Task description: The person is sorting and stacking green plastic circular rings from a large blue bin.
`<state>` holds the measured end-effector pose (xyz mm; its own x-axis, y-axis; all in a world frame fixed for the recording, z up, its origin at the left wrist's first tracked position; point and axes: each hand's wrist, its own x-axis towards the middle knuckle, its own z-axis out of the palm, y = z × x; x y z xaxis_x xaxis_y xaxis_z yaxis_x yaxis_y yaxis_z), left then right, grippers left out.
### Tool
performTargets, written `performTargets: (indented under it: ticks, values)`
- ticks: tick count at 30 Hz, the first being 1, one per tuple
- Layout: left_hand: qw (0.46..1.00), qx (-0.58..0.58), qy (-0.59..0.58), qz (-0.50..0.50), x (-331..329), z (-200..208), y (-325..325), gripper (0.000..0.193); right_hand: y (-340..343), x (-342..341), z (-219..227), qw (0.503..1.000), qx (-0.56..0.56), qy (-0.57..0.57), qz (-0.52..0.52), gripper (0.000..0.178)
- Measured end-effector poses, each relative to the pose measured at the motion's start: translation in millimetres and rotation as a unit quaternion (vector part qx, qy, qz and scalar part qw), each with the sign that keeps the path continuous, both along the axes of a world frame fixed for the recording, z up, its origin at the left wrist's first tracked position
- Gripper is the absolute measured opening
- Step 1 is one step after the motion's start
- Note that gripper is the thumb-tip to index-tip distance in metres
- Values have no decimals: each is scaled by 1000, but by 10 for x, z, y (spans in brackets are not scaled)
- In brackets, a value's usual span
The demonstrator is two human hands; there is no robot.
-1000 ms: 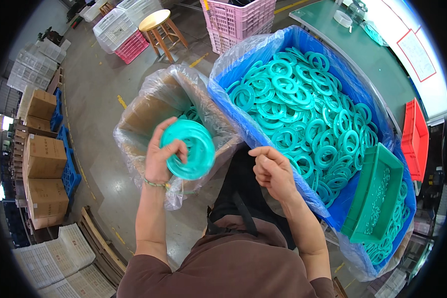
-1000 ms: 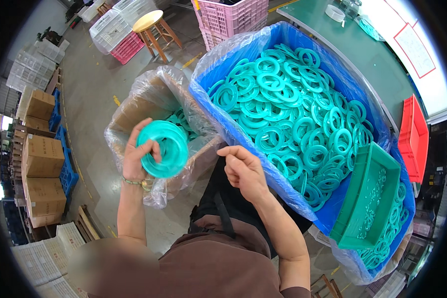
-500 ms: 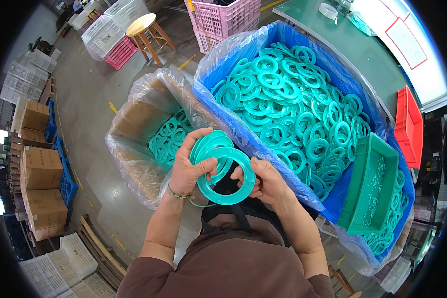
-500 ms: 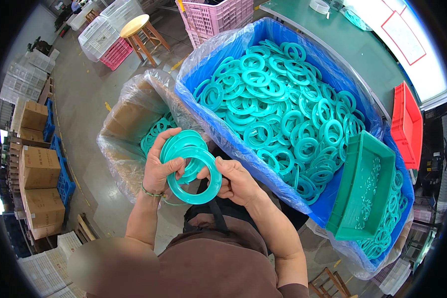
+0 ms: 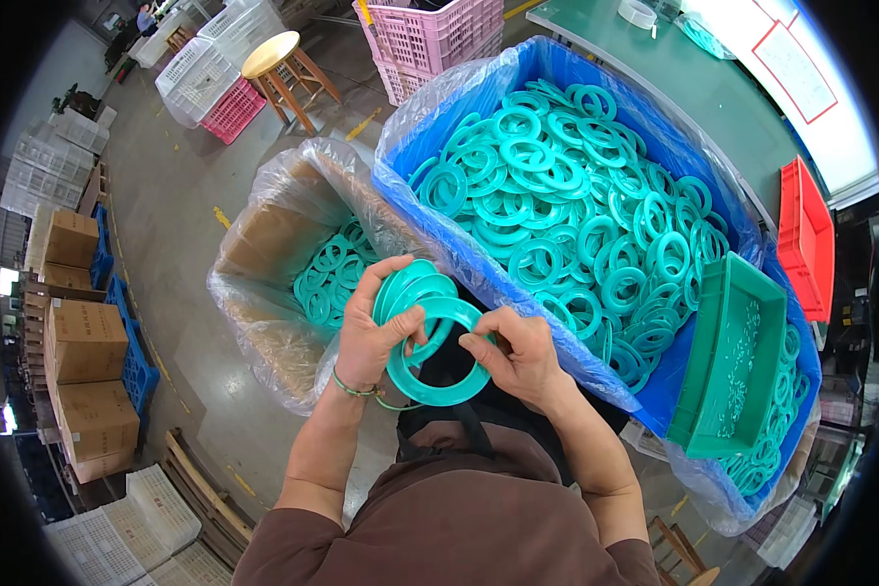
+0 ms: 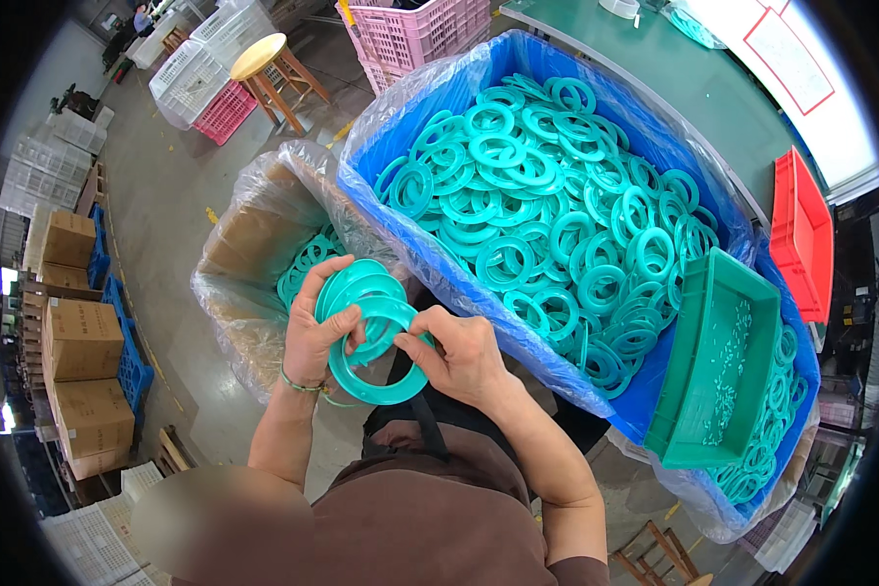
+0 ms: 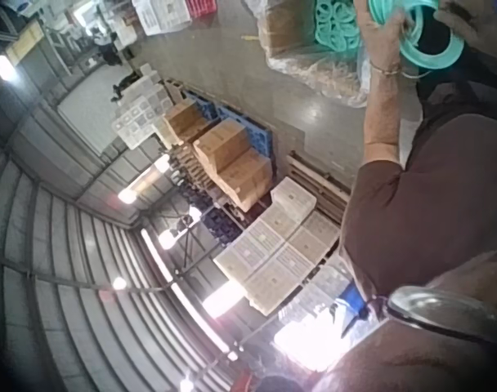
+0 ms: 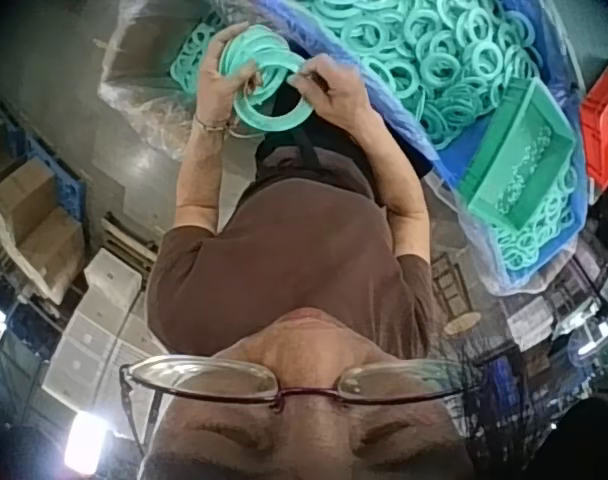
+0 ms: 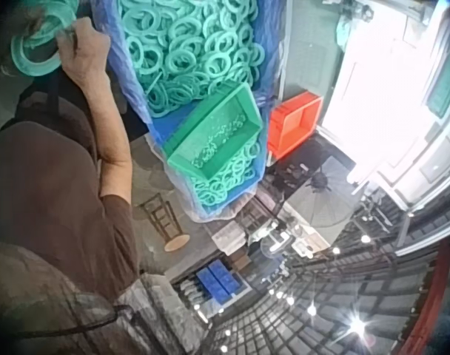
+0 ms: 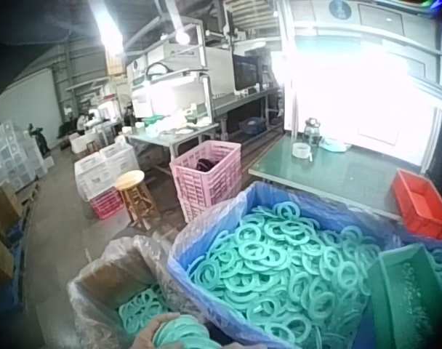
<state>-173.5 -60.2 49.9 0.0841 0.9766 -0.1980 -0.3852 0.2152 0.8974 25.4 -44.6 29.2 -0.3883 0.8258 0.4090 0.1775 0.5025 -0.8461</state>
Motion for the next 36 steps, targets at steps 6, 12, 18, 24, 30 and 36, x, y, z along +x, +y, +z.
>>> performTargets:
  ticks: [6, 12, 18, 24, 30, 36]
  values:
    - [976, 53, 187, 98, -85, -30, -67, 49, -9, -138, -103, 999, -10, -30, 21, 7]
    - [947, 64, 243, 202, -688, -231, 2, 43, 82, -42, -119, 813, -415, 399, 84, 16]
    - [893, 2, 368, 260, -1307, -224, 3, 38, 59, -17, -68, 720, -534, 426, 125, 19]
    - [992, 15, -121, 25, -541, -106, -71, 48, 27, -70, -44, 745, -530, 393, 100, 18]
    - [976, -27, -213, -42, 25, -93, -60, 45, -29, 37, -36, 907, -373, 193, 27, 20]
    - [988, -24, -126, 85, 268, -137, 11, 39, 15, 109, 118, 859, -464, 217, 13, 19]
